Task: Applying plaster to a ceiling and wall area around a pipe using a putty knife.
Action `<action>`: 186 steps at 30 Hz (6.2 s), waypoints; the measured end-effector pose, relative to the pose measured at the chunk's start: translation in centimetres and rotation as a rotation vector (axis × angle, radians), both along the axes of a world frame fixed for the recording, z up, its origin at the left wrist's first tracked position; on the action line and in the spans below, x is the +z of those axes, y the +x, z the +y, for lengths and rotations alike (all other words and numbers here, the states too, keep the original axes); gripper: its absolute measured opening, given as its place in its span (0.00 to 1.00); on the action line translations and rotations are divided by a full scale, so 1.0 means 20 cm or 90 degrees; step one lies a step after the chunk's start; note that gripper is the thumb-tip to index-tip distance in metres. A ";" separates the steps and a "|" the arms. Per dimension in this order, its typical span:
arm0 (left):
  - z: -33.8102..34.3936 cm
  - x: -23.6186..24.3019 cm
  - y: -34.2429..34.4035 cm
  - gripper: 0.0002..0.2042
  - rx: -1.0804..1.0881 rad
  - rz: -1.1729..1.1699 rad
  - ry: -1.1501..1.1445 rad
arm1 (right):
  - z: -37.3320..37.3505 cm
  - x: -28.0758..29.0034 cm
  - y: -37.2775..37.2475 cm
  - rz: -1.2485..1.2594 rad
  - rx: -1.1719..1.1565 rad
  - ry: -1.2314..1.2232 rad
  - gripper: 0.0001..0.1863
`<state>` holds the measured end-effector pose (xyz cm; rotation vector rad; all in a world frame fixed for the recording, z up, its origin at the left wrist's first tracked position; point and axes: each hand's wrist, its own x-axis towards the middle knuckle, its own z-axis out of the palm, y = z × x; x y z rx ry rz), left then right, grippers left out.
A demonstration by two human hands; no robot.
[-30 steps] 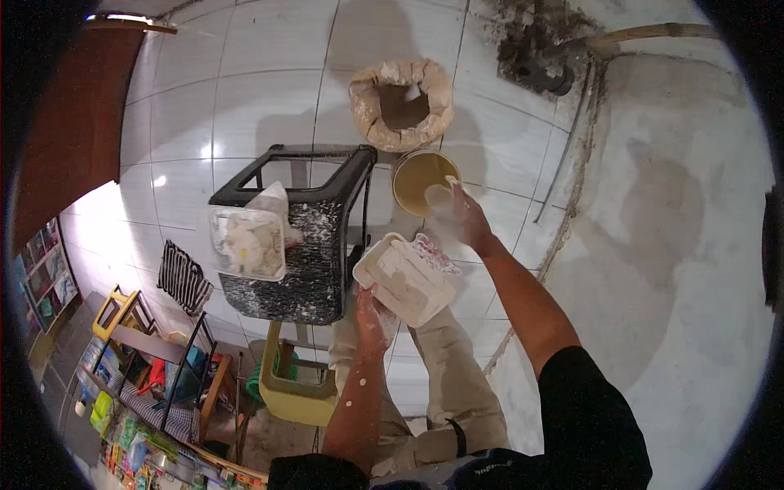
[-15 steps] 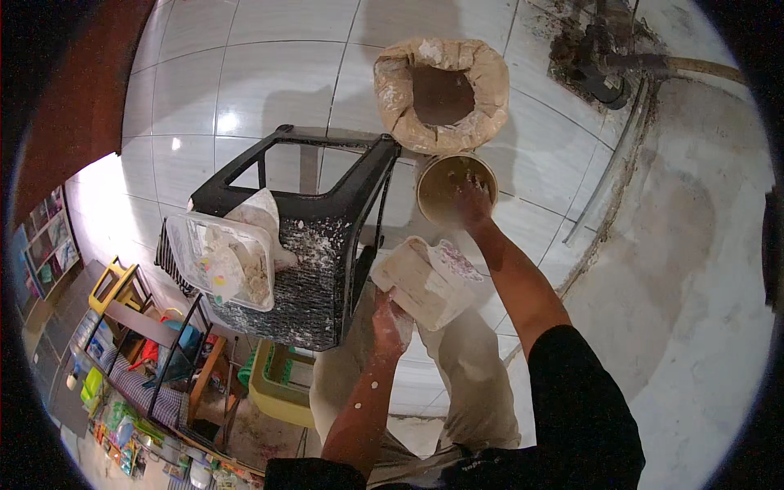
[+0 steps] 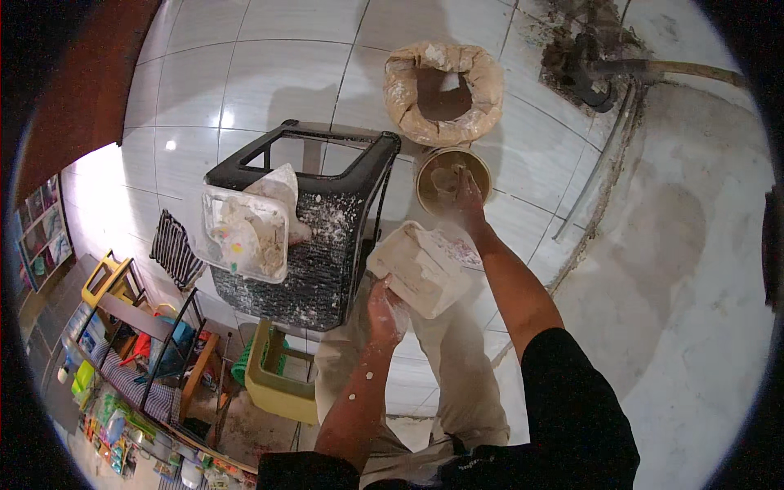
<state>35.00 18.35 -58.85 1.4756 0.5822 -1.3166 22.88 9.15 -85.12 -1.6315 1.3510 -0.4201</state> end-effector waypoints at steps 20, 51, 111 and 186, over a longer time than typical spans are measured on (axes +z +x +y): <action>-0.47 -0.15 -0.09 0.24 -0.049 0.021 -0.092 | -0.17 1.31 -0.53 0.071 -0.313 0.001 0.34; -0.45 -0.23 -0.11 0.26 -0.080 0.055 -0.175 | 0.00 1.44 -0.37 0.173 -0.043 -0.074 0.32; -0.19 0.78 0.32 0.26 0.034 0.008 -0.306 | 0.19 2.31 0.04 0.116 -0.057 -0.227 0.33; -0.20 2.94 0.75 0.32 -0.068 -0.040 -0.868 | 0.00 4.50 0.72 -0.017 0.036 -0.445 0.19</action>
